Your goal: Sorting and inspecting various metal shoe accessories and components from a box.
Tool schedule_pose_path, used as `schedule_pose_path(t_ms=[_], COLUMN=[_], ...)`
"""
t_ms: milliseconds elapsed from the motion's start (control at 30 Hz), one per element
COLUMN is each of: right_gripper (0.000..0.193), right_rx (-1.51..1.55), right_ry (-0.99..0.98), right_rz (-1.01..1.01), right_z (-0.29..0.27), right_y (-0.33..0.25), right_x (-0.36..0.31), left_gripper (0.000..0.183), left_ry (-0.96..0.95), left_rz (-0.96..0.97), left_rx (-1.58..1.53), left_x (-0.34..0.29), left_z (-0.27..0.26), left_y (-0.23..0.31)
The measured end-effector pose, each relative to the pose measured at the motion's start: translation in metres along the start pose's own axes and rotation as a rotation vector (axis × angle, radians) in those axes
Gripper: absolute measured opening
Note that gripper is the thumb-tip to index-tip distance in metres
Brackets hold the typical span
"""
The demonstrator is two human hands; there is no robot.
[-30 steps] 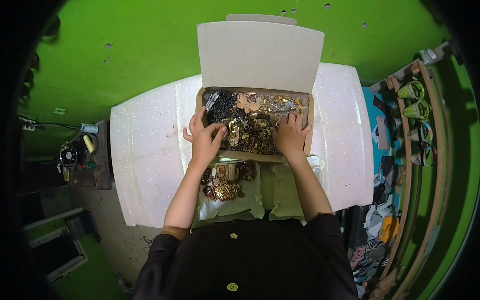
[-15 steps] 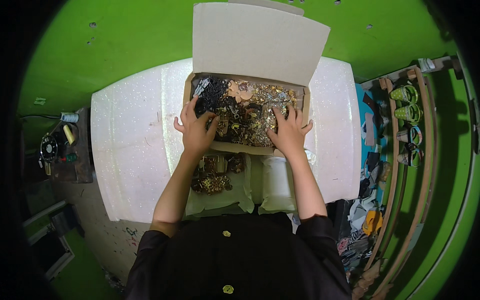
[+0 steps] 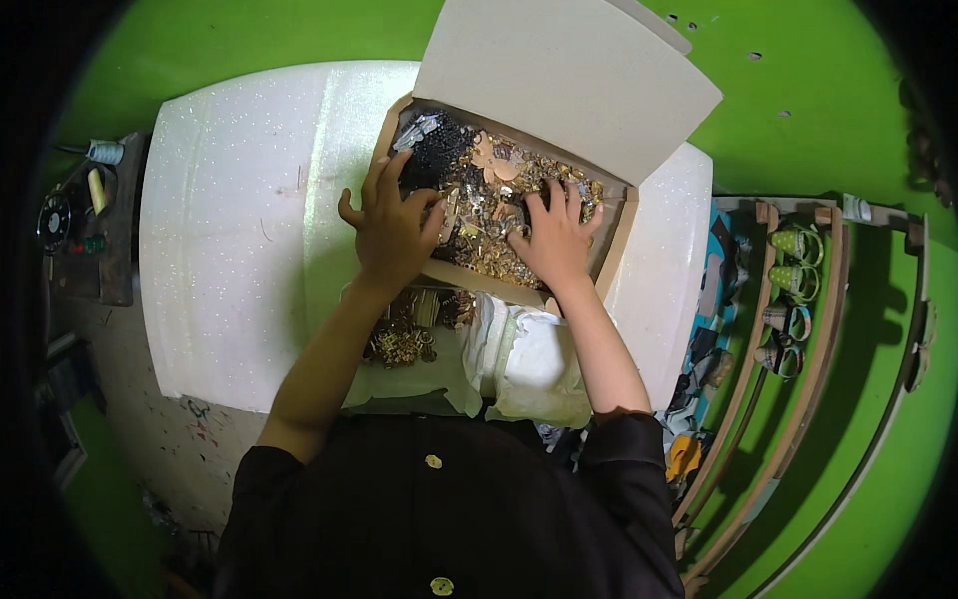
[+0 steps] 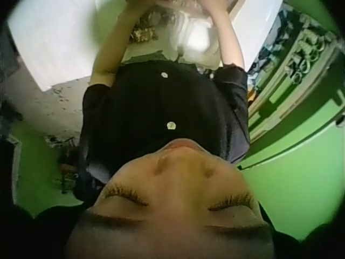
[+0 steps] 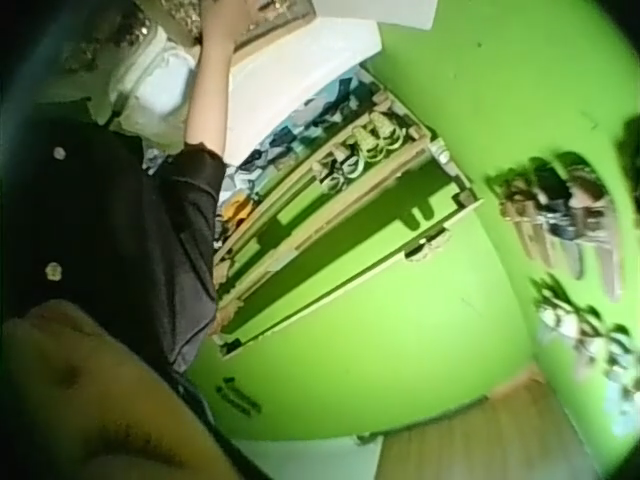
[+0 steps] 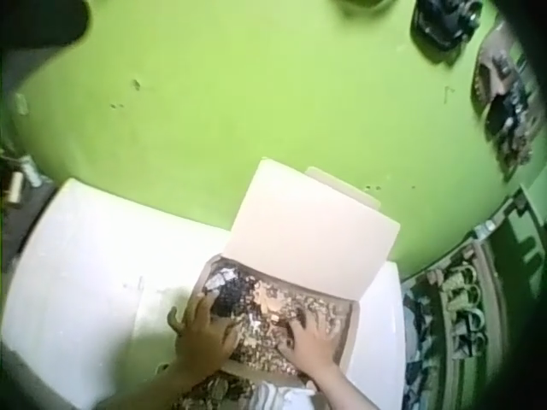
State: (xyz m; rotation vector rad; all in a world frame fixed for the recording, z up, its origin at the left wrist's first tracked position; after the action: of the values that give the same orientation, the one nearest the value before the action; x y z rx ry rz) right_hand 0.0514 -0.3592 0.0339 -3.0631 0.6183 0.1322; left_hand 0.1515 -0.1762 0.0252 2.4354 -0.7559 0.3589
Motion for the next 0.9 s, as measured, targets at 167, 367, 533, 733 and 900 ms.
schedule_pose_path(t_ms=[167, 367, 533, 733, 900], right_gripper=[0.043, 0.037, 0.081, 0.091, 0.079], right_rx=[-0.017, -0.14, 0.017, 0.042, 0.026], right_ry=[0.085, 0.152, -0.002, -0.095, 0.075], right_rz=[0.009, 0.172, -0.051, -0.103, 0.037], right_z=[-0.002, -0.005, -0.016, -0.013, -0.003], right_y=[0.008, 0.036, 0.005, 0.004, 0.03], right_x=[0.004, 0.009, -0.006, -0.013, -0.011], left_gripper=[0.011, 0.012, 0.013, 0.012, 0.012], left_ry=[-0.022, 0.015, 0.052, 0.079, 0.069], left_rz=[-0.011, 0.003, -0.006, 0.007, -0.005], left_rx=[-0.024, 0.007, 0.041, 0.035, 0.037], left_x=[-0.002, 0.0, -0.001, -0.002, 0.0], left_z=[0.002, 0.003, 0.003, 0.005, 0.004], left_y=[-0.001, 0.0, 0.0, 0.0, 0.001])
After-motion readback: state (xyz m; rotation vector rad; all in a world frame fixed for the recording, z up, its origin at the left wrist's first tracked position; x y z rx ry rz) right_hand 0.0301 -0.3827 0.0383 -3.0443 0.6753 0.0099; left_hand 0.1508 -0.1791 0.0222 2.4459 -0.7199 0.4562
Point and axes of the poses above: each hand's wrist, its own x-axis towards the middle knuckle, its own z-axis out of the palm, y = z × x, the point moved 1 cm from there along x, towards the middle knuckle, and after that the axes turned 4 degrees about y, right-handed, at the moved point
